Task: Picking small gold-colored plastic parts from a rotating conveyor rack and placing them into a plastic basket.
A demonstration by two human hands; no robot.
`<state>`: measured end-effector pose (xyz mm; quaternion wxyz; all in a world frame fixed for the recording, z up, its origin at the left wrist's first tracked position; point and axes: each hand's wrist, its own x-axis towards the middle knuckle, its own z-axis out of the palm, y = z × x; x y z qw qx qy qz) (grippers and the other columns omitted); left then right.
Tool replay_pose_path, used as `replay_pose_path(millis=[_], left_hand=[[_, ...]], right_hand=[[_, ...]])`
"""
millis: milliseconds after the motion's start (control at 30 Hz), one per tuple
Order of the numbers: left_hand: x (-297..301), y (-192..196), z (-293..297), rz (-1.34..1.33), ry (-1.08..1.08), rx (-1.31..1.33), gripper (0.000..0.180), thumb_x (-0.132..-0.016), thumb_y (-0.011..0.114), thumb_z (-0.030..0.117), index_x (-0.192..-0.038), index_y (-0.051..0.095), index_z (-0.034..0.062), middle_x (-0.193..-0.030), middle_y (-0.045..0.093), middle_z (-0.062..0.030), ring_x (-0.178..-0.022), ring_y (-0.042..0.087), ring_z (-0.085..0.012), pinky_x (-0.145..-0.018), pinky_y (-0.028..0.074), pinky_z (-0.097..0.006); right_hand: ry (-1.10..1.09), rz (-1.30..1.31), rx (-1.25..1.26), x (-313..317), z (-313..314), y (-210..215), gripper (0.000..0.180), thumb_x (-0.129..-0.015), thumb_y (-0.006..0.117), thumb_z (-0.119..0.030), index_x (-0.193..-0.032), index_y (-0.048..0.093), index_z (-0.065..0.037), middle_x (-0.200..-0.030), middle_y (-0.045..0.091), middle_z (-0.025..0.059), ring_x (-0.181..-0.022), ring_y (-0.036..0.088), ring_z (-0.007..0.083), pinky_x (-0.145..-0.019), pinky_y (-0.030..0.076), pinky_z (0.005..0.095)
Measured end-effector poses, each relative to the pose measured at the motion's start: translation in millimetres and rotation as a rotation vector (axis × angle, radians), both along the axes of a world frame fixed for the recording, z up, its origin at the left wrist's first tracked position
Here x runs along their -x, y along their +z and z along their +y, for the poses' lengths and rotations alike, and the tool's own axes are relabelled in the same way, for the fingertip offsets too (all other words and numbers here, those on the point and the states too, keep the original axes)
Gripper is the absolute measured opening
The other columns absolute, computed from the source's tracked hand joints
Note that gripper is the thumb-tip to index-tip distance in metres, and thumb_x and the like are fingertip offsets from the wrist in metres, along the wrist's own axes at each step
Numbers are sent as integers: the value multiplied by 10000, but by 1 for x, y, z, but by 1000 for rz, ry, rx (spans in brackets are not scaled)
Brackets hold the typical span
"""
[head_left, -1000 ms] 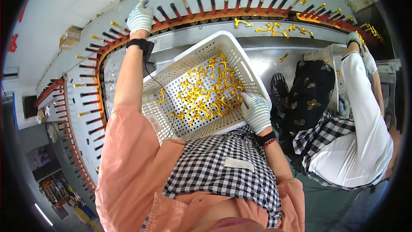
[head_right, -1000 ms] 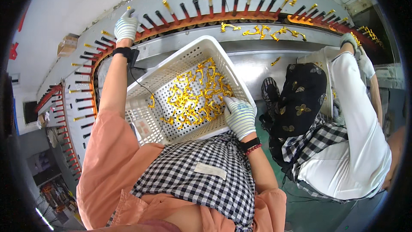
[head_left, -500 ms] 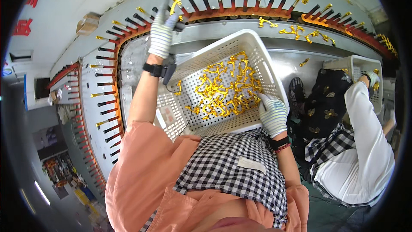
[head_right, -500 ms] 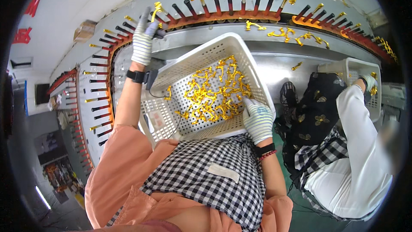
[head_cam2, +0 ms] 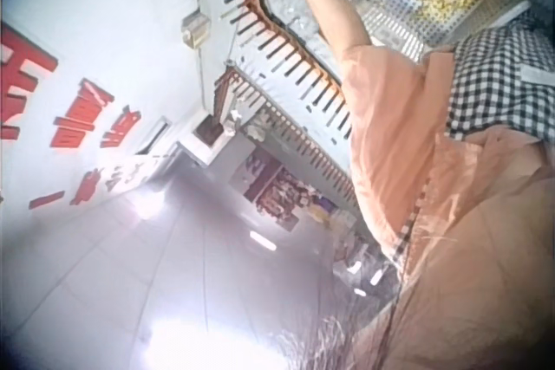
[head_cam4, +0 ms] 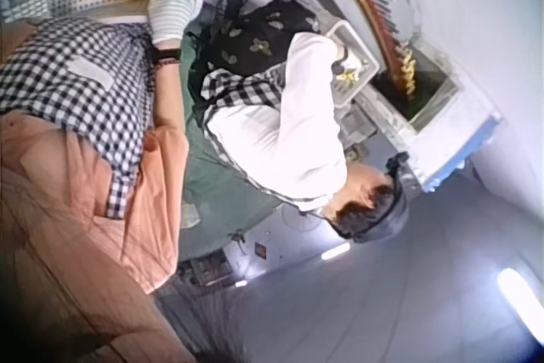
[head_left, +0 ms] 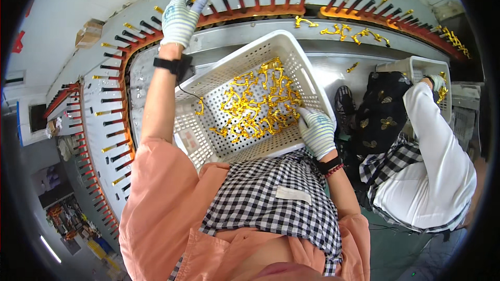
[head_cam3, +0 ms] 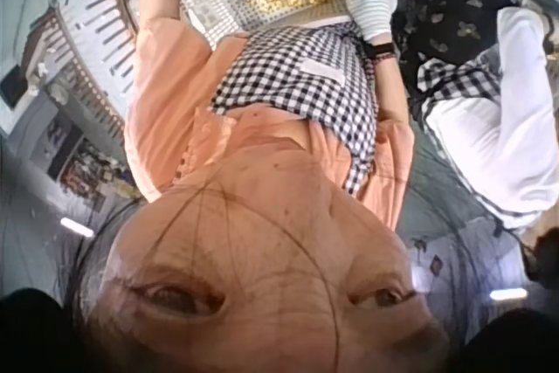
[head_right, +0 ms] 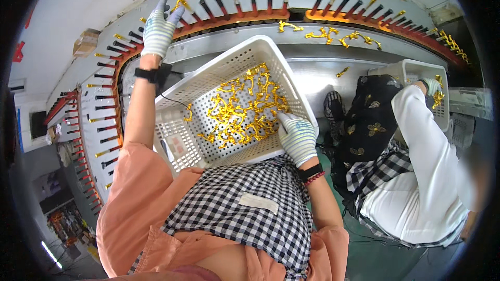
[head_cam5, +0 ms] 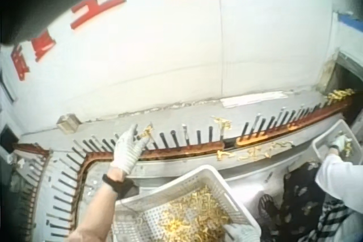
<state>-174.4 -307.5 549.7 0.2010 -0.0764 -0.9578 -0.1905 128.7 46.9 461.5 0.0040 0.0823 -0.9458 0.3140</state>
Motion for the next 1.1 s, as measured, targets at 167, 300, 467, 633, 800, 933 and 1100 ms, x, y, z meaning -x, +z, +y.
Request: replay_pose_path(millis=[167, 300, 467, 633, 800, 933, 1100], left_hand=[[42, -1, 3, -239, 147, 199, 640, -970, 614, 437, -1500, 490, 98, -1246, 685, -270, -1148, 666, -426, -966, 528, -512], [55, -17, 43, -212, 139, 214, 555, -988, 571, 312, -1520, 474, 184, -1152, 719, -249, -1053, 698, -429, -906, 545, -529], [46, -21, 133, -76, -145, 190, 552, -1002, 590, 207, -1538, 463, 183, -1013, 758, -211, -846, 743, -354, -756, 573, -472], [15, -10, 163, -538, -451, -902, 610, -1006, 650, 99, -1569, 416, 74, -941, 717, -73, -729, 649, -105, -666, 555, -253], [-54, 13, 162, -591, -580, -1013, 692, -970, 690, 53, -1585, 375, 50, -1043, 729, -100, -892, 674, -142, -854, 566, -294], [-65, 11, 151, -503, -569, -996, 722, -931, 696, -41, -1579, 397, 70, -1136, 730, -120, -1026, 688, -175, -943, 563, -321], [-85, 28, 153, -171, -591, -599, 702, -905, 712, -38, -1548, 466, 98, -1240, 725, -111, -1035, 699, -176, -929, 560, -315]], right_hand=[[-81, -118, 516, 28, 4, 39, 238, -952, 663, -119, -1176, 727, -68, -1082, 747, 176, -1026, 731, 311, -914, 566, 372], [-189, 44, 367, 72, 56, 70, 290, -972, 639, -158, -1218, 698, -15, -1130, 726, 229, -1091, 700, 359, -947, 549, 384], [-520, 96, 306, 139, 131, 53, 510, -958, 627, -326, -1362, 622, -15, -1250, 686, 259, -1197, 651, 393, -1045, 500, 417], [-602, -29, 32, 230, 139, 55, 480, -958, 570, -405, -1247, 686, -40, -1152, 697, 277, -1123, 655, 444, -996, 517, 476], [-555, -17, 119, 242, 126, 54, 448, -951, 587, -442, -1063, 750, -40, -996, 754, 225, -937, 728, 403, -856, 571, 469], [-627, -392, 1184, 240, 102, 59, 337, -974, 668, -382, -1089, 733, -72, -923, 760, 67, -789, 713, 159, -683, 561, 299], [-252, -267, 1410, 210, 73, 57, 317, -1012, 677, -286, -1194, 692, -27, -1047, 743, 114, -865, 677, 187, -778, 540, 313]])
